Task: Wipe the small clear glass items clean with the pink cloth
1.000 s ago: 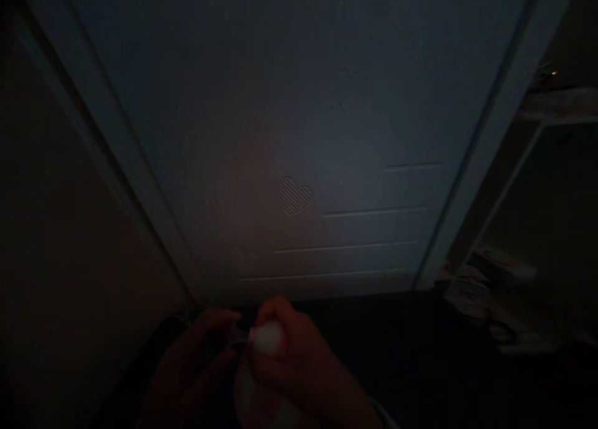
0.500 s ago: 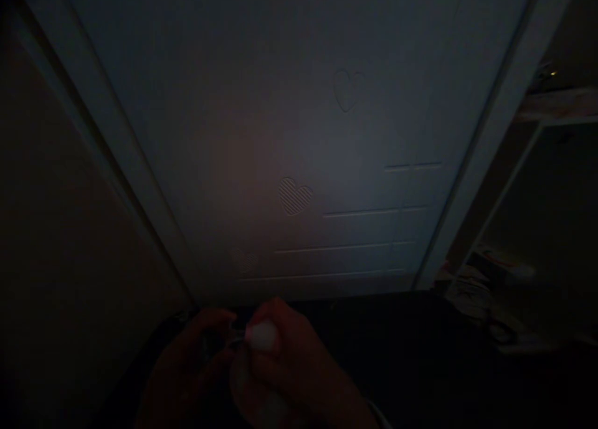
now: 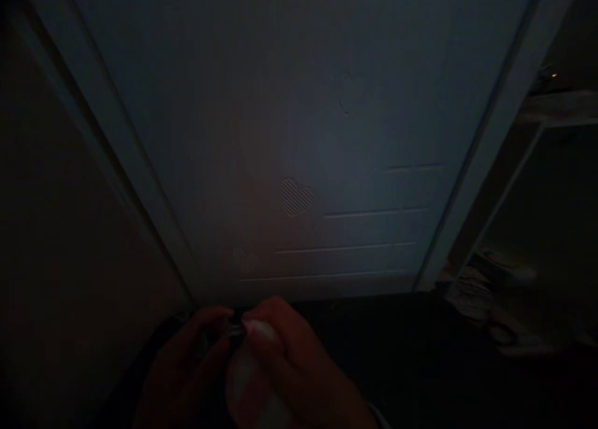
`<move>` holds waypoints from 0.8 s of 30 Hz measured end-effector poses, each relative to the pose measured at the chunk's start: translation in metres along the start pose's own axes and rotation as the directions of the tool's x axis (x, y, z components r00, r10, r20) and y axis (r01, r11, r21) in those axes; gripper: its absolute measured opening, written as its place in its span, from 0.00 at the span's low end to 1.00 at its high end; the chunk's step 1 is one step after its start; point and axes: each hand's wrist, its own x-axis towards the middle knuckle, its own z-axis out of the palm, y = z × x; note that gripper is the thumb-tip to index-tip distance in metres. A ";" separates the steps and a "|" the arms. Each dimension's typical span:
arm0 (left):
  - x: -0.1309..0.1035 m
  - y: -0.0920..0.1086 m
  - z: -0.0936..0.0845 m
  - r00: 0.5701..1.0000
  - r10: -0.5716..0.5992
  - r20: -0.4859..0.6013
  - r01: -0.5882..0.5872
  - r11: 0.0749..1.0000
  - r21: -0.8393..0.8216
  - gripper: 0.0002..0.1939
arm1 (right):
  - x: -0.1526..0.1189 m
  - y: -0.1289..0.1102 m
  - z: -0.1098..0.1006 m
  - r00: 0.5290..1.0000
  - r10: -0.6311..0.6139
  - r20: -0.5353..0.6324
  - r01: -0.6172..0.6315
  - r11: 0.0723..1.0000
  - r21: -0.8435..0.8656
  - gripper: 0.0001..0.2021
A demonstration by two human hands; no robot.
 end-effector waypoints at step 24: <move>0.004 -0.008 0.002 0.999 0.047 0.024 -0.048 0.998 0.028 0.04 | 0.007 0.014 0.011 0.970 -0.060 -0.236 0.032 0.992 -0.123 0.08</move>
